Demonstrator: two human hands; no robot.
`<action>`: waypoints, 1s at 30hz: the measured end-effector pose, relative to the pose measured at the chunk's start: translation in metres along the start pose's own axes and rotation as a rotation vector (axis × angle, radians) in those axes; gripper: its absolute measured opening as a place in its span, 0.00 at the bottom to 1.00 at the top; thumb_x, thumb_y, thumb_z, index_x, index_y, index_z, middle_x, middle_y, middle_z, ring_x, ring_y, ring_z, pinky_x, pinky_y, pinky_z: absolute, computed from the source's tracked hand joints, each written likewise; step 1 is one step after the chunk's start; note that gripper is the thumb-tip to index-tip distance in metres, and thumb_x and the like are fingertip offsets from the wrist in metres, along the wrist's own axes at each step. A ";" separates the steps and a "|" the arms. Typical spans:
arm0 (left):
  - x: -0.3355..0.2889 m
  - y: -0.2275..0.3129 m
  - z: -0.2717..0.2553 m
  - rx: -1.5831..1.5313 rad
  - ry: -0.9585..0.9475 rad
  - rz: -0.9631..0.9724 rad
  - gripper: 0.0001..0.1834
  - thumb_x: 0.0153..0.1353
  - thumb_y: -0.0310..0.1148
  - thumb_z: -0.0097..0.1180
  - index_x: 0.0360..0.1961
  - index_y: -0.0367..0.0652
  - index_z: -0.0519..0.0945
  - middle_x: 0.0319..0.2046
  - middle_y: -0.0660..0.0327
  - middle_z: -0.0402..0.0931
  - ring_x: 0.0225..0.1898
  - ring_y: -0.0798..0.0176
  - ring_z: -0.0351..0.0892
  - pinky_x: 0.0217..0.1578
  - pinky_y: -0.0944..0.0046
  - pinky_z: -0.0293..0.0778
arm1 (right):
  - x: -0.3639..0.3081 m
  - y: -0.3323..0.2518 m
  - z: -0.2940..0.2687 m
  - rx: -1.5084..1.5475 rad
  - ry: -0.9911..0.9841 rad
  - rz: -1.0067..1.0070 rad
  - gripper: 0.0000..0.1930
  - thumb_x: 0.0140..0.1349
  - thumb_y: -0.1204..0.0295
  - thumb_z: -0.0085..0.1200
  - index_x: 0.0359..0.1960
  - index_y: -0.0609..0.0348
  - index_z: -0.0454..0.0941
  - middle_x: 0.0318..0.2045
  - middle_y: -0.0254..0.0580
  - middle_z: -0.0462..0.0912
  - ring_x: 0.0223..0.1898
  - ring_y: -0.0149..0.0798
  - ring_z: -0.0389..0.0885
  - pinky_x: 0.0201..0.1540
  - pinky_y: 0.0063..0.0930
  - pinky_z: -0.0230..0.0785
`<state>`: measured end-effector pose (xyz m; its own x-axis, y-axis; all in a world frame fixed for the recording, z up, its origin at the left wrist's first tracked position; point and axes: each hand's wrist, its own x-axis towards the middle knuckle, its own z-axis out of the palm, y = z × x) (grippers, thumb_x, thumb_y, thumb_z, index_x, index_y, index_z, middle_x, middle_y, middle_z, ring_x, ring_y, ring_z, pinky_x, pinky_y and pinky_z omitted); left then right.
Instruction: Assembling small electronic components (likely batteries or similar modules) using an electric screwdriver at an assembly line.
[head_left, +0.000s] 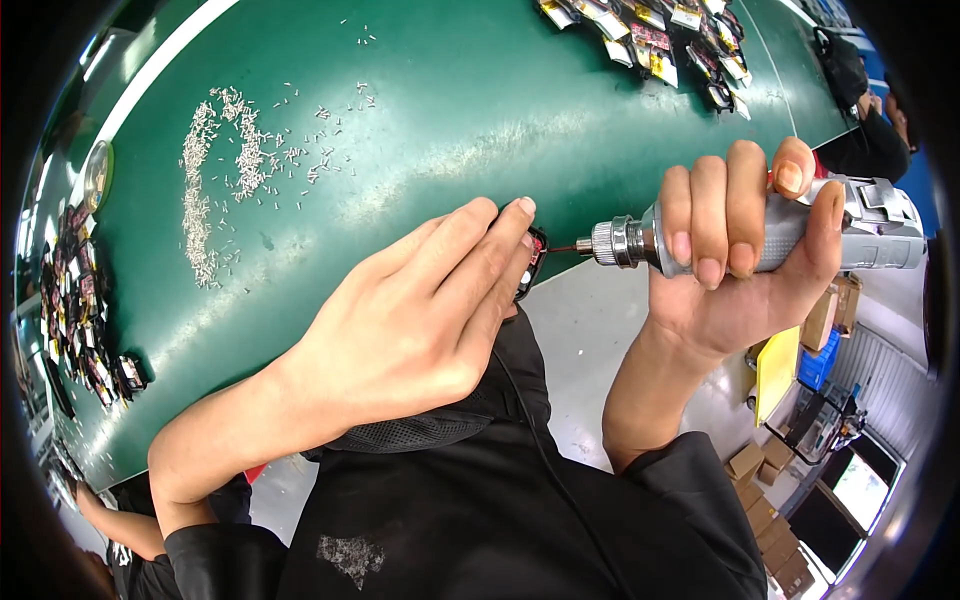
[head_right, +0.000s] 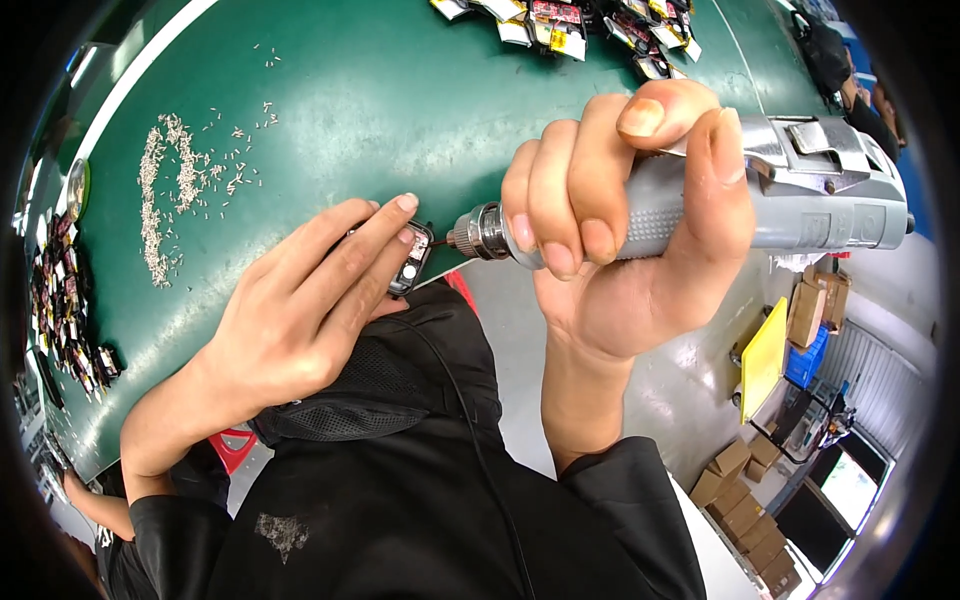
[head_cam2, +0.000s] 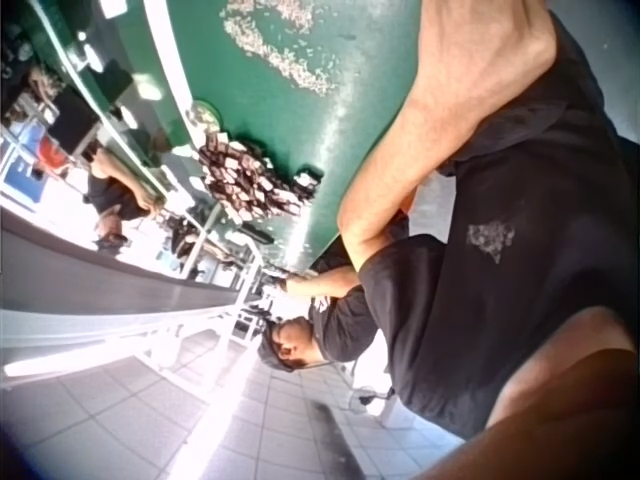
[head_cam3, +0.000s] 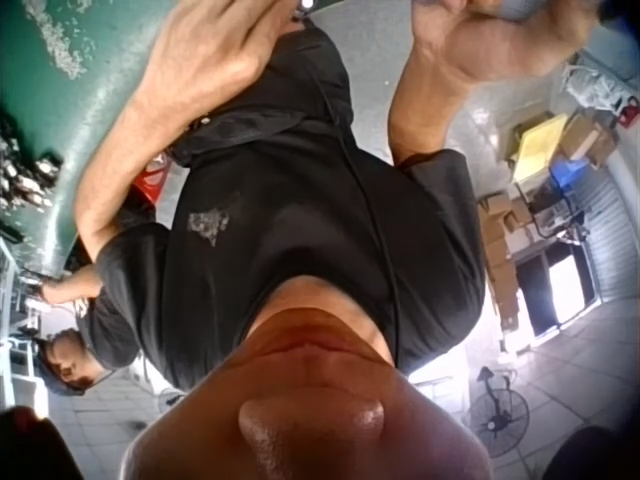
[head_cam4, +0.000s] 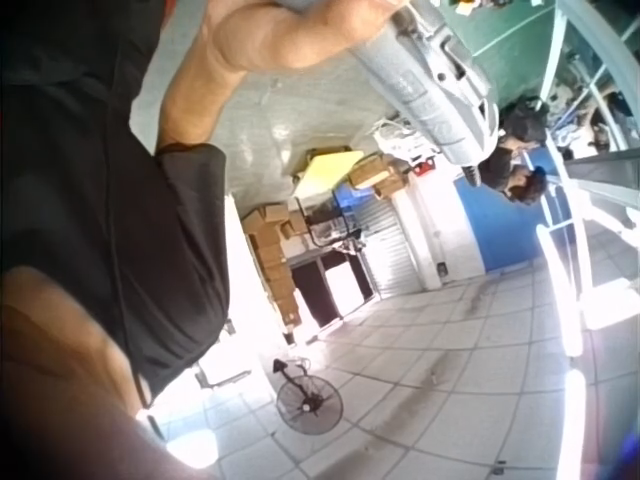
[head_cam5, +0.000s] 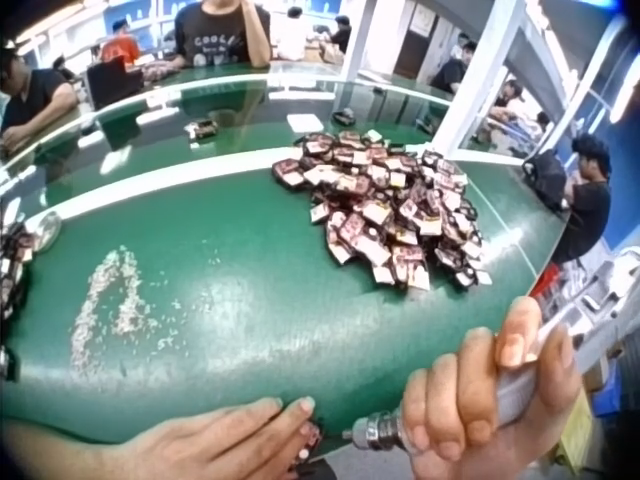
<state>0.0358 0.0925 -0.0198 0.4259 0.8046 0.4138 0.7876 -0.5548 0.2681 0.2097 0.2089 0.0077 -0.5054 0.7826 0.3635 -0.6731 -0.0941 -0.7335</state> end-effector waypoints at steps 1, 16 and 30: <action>0.000 0.000 0.000 0.012 0.002 0.004 0.27 0.35 0.27 0.63 0.41 0.24 0.77 0.49 0.46 0.74 0.44 0.50 0.75 0.39 0.58 0.78 | 0.000 0.001 0.000 -0.004 -0.005 0.000 0.15 0.70 0.59 0.37 0.36 0.57 0.71 0.13 0.28 0.63 0.12 0.24 0.60 0.19 0.22 0.59; 0.000 0.002 0.002 -0.005 0.026 0.001 0.26 0.34 0.27 0.62 0.39 0.23 0.78 0.47 0.45 0.74 0.43 0.50 0.75 0.37 0.59 0.79 | 0.003 0.009 0.005 -0.085 -0.155 0.054 0.17 0.71 0.56 0.34 0.35 0.55 0.67 0.13 0.28 0.62 0.11 0.24 0.58 0.19 0.21 0.59; -0.001 -0.006 -0.011 0.082 0.038 0.057 0.25 0.36 0.27 0.64 0.39 0.24 0.77 0.43 0.46 0.74 0.43 0.51 0.74 0.36 0.59 0.78 | 0.013 0.016 0.030 -0.288 -0.225 0.100 0.11 0.68 0.64 0.39 0.31 0.57 0.62 0.12 0.28 0.60 0.10 0.22 0.52 0.16 0.21 0.54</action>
<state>0.0257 0.0928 -0.0122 0.4552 0.7627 0.4594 0.7971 -0.5790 0.1714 0.1762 0.1988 0.0184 -0.6887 0.6201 0.3757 -0.4515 0.0386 -0.8914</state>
